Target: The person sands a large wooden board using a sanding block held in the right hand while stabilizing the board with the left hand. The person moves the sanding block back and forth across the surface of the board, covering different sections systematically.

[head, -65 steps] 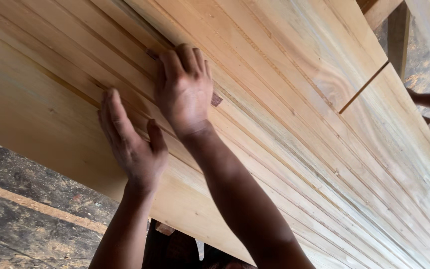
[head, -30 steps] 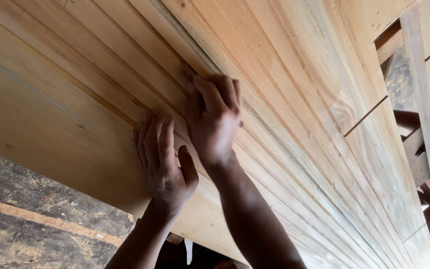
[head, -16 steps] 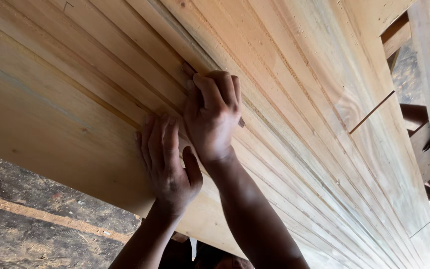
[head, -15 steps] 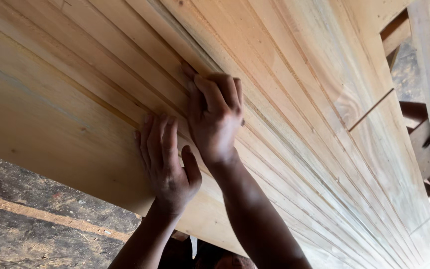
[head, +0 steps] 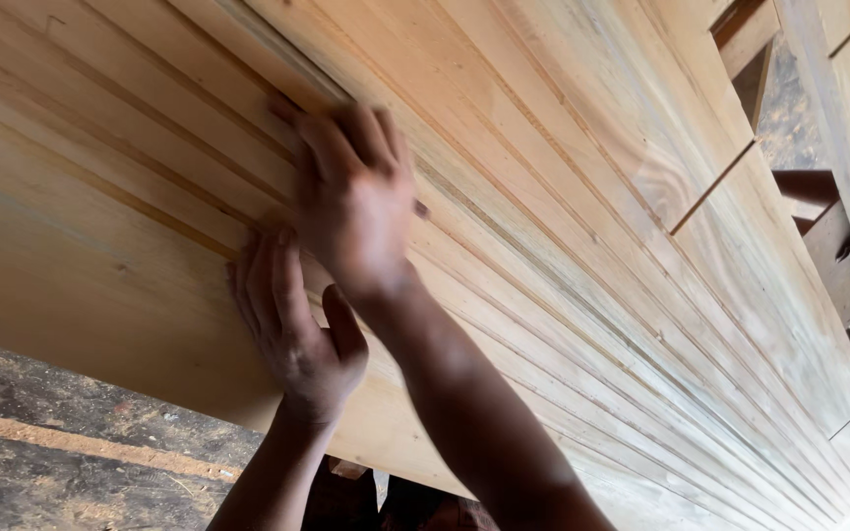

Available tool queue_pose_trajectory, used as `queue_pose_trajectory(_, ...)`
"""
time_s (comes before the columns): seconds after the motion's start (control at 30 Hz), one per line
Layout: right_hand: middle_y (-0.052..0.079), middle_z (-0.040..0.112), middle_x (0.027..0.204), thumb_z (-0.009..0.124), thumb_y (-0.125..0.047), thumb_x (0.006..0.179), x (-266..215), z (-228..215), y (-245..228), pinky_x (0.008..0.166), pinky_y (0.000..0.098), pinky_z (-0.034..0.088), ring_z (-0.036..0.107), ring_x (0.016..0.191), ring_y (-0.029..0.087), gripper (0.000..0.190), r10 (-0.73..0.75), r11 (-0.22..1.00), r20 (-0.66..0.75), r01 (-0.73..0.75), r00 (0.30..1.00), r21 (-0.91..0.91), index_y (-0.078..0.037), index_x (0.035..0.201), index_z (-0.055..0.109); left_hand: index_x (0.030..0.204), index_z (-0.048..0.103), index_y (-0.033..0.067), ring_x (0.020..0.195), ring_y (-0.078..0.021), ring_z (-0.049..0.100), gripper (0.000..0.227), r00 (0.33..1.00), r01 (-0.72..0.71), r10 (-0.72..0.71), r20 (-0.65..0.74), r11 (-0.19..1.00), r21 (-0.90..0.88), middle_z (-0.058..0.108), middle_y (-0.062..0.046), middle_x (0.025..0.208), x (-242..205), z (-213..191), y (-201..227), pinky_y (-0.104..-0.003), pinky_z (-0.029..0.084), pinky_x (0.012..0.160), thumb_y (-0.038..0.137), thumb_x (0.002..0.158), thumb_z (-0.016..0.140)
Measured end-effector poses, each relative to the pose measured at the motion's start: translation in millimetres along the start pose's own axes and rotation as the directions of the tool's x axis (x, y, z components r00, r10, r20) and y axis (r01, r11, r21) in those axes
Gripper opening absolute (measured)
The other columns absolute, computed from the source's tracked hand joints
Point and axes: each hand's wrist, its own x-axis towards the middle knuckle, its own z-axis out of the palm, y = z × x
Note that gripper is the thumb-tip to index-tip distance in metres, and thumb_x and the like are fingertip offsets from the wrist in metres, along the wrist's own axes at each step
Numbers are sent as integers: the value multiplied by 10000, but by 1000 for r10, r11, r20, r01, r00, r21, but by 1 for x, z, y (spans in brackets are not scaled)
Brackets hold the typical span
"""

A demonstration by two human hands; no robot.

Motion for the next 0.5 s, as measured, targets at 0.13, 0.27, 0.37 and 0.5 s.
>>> queue_pose_trajectory(0.13,73,690,933,802,-7,867,-61,-98,41,778,365,528,631,872,230,209,28,998,46,-25,999,-57,-62,1068,784,1536,435,-2,1500,-454,424,537,1000,-6,5,16,998,59,489,-230,1526,4,-1,3,-638,264,1301,180,1039,524)
queue_pose_trajectory(0.27,100,710,950,820,33,809,-121,-187,82,758,329,516,645,870,231,187,92,980,25,-86,995,-179,-28,976,763,1540,431,11,1505,-450,410,540,1000,-25,25,4,995,98,491,-224,1525,-3,4,-2,-643,259,1291,193,1041,530)
queue_pose_trajectory(0.37,97,711,952,829,40,865,-133,-209,97,777,344,519,645,868,225,158,117,979,-38,-122,992,-163,-41,952,726,1547,439,32,1500,-448,396,545,1000,-27,28,-1,988,150,493,-226,1526,-5,11,-5,-649,244,1288,220,1044,539)
queue_pose_trajectory(0.5,120,691,893,807,-20,877,-101,-177,81,715,391,523,629,825,279,159,158,981,-4,-158,987,-113,-53,1030,773,1557,451,93,1516,-416,397,551,995,-83,95,-37,968,238,506,-181,1559,2,15,-4,-624,259,1277,326,1059,482)
